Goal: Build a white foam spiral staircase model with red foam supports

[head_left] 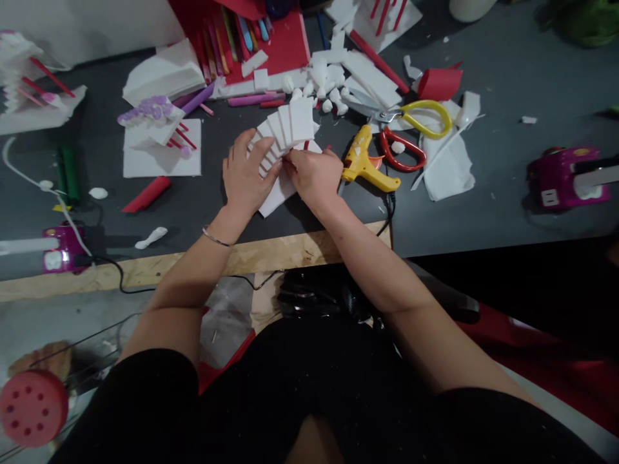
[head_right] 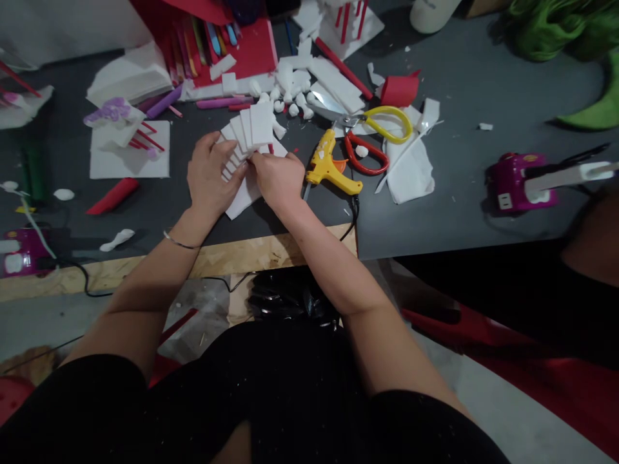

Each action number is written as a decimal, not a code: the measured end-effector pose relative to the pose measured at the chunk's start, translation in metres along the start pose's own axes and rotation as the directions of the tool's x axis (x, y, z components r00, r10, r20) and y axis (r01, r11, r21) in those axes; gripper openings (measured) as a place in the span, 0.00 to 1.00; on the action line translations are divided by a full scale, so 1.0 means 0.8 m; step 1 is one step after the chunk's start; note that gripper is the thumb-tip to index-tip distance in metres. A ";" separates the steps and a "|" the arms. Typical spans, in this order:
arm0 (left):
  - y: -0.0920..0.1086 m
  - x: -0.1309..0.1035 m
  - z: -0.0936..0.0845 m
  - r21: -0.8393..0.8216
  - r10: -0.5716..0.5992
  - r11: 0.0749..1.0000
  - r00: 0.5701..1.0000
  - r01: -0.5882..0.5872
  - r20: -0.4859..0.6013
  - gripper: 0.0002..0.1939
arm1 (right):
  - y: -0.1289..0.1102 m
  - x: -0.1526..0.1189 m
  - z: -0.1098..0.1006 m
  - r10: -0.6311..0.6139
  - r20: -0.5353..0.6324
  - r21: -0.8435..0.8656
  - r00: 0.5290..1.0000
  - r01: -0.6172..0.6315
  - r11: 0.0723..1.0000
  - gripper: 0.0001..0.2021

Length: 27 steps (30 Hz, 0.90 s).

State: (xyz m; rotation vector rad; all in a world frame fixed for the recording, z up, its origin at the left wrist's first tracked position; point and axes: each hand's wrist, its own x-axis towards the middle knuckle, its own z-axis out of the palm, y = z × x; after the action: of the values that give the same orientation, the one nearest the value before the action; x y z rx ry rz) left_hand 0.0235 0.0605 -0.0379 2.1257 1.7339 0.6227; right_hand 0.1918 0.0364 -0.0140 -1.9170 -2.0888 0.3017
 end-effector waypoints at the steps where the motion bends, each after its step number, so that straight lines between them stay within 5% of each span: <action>1: 0.000 0.000 0.000 -0.001 0.004 1.000 1.000 -0.004 -0.005 0.42 | 0.000 0.000 0.000 -0.002 0.000 0.000 1.000 0.002 1.000 0.17; 16: -0.008 -0.001 -0.002 -0.140 0.073 0.987 0.997 -0.077 -0.038 0.35 | -0.002 0.000 -0.002 0.015 0.055 -0.017 0.998 -0.014 1.000 0.17; 27: -0.005 -0.004 -0.007 -0.017 0.096 0.995 0.995 -0.096 -0.022 0.37 | 0.002 -0.002 0.002 -0.002 0.024 0.013 1.000 0.002 1.000 0.17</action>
State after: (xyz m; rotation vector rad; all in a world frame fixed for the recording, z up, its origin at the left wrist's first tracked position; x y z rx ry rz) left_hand 0.0171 0.0581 -0.0356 2.2082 1.6379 0.6860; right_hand 0.1925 0.0353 -0.0163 -1.9130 -2.0982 0.3390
